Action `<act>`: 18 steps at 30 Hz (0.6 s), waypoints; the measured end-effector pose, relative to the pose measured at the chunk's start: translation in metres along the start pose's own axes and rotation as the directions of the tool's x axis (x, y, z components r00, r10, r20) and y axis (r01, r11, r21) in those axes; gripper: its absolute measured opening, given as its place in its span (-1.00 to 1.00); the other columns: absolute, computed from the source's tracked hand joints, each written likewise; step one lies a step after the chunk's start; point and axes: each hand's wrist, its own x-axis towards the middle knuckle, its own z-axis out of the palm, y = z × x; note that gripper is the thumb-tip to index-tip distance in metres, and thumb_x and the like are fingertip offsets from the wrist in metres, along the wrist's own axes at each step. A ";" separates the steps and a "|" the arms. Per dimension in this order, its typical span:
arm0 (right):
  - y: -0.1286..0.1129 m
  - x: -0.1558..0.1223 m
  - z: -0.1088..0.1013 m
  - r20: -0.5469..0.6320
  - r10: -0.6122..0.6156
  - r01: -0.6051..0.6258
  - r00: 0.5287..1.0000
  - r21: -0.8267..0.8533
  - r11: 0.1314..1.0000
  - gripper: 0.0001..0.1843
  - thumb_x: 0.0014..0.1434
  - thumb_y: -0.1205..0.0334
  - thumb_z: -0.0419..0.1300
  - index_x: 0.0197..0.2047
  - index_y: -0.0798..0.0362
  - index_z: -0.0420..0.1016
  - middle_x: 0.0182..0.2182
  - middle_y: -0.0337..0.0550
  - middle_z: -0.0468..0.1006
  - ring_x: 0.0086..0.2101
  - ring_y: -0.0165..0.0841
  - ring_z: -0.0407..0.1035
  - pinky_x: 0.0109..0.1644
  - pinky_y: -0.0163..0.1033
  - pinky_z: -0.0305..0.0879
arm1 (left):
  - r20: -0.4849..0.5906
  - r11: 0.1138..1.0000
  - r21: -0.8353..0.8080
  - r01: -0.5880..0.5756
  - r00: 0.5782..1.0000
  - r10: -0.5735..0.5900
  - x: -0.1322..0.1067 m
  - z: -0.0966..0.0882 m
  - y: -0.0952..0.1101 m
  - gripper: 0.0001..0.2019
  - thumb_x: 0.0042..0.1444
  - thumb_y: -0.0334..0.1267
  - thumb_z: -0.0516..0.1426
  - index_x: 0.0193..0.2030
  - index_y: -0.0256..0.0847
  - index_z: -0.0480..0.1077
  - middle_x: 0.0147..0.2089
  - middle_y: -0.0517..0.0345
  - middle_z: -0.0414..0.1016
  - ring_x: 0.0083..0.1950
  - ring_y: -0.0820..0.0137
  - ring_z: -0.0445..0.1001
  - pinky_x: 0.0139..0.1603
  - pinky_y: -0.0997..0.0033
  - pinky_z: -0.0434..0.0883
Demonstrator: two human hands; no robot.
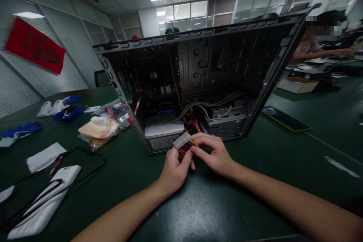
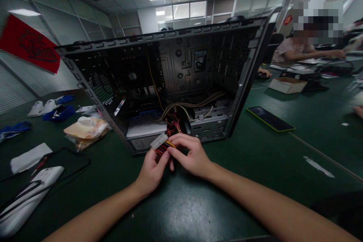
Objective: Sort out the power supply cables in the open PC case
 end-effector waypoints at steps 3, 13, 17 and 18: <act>0.000 -0.001 0.000 -0.005 0.012 -0.012 1.000 -0.016 1.000 -0.90 0.26 0.27 0.21 -0.31 0.05 0.51 -0.27 -0.07 0.60 -0.26 -0.29 0.51 -0.15 -0.21 0.44 | -0.013 1.000 0.004 0.013 1.000 -0.013 0.002 -0.001 0.002 -0.70 0.33 -0.07 0.06 -0.08 -0.30 0.37 -0.50 0.21 0.44 -0.47 0.43 0.42 -0.34 0.45 0.37; -0.001 0.001 0.000 0.004 0.019 -0.019 1.000 -0.001 1.000 -0.89 0.28 0.23 0.20 -0.28 0.05 0.50 -0.29 -0.09 0.59 -0.27 -0.31 0.50 -0.15 -0.23 0.44 | -0.033 1.000 0.004 0.009 0.999 -0.009 0.003 -0.001 0.005 -0.72 0.31 -0.09 0.09 -0.16 -0.30 0.43 -0.53 0.20 0.43 -0.49 0.43 0.42 -0.35 0.46 0.38; 0.000 0.001 -0.001 0.035 0.037 -0.037 0.999 0.008 0.999 -0.89 0.31 0.24 0.17 -0.26 0.05 0.48 -0.26 -0.09 0.57 -0.24 -0.31 0.48 -0.12 -0.23 0.42 | -0.037 1.000 0.002 0.004 0.999 -0.004 0.003 -0.001 0.004 -0.74 0.32 -0.11 0.08 -0.14 -0.30 0.42 -0.52 0.20 0.44 -0.48 0.42 0.43 -0.35 0.46 0.39; 0.000 0.001 -0.001 0.043 0.036 -0.036 0.998 0.004 0.999 -0.89 0.31 0.25 0.16 -0.25 0.05 0.47 -0.26 -0.10 0.57 -0.24 -0.32 0.48 -0.12 -0.23 0.41 | -0.031 1.000 0.016 0.002 1.000 -0.001 0.004 -0.001 0.004 -0.75 0.31 -0.12 0.08 -0.16 -0.30 0.42 -0.51 0.19 0.44 -0.47 0.42 0.44 -0.33 0.45 0.39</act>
